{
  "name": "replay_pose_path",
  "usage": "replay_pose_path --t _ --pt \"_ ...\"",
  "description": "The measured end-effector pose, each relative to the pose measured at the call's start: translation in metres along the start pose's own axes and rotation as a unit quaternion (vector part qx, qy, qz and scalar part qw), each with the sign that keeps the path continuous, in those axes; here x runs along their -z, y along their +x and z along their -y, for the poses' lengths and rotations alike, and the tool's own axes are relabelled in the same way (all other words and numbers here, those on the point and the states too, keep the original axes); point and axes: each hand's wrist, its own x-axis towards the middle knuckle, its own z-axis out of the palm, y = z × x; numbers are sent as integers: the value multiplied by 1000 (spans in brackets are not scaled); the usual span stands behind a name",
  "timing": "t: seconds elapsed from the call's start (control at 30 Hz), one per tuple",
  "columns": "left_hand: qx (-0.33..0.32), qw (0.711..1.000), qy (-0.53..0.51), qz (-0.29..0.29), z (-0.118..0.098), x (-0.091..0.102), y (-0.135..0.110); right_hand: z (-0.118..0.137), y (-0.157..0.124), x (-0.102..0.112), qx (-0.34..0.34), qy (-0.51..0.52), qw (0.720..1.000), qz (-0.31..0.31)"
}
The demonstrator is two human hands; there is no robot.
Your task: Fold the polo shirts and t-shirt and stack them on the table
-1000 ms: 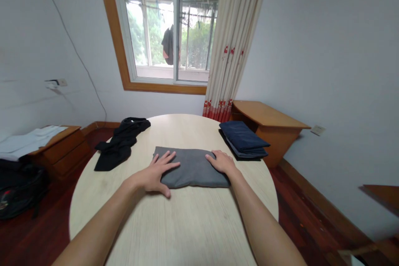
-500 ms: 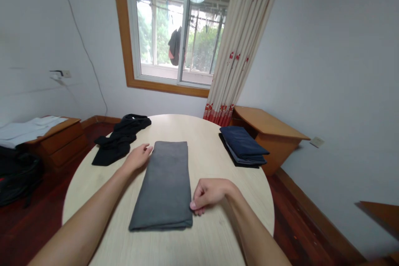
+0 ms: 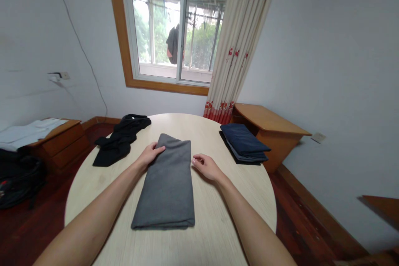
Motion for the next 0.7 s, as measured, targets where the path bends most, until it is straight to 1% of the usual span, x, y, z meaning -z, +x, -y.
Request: replay_pose_path --t 0.03,0.1,0.17,0.23,0.3,0.37,0.43,0.47,0.53,0.6,0.7 --pt "-33 999 -6 7 -4 -4 -3 -1 2 -3 -10 16 1000 -22" --pt "-82 996 -13 41 -14 -10 -13 -1 5 -6 -26 70 996 -49" --pt "-110 990 -2 88 -26 -13 -26 3 7 -9 -15 150 988 -44" --pt "-120 985 16 127 -38 -14 -40 12 7 -11 14 227 974 -23" --pt "-121 980 22 155 -46 -14 -51 24 6 -13 32 272 962 -9" --pt "-127 978 21 166 -48 -14 -57 36 3 -11 39 286 957 -15" --pt "-146 976 20 160 -47 -14 -57 49 0 -3 45 287 956 -44" --pt "-160 975 18 156 -44 -15 -55 55 -2 4 48 285 955 -67" --pt "-176 972 10 156 -37 -17 -50 68 -6 27 54 279 951 -121" --pt "-162 974 13 160 -25 -19 -43 81 -9 58 65 271 944 -174" --pt "-121 982 49 137 -4 -22 -34 98 -10 115 97 254 934 -231"
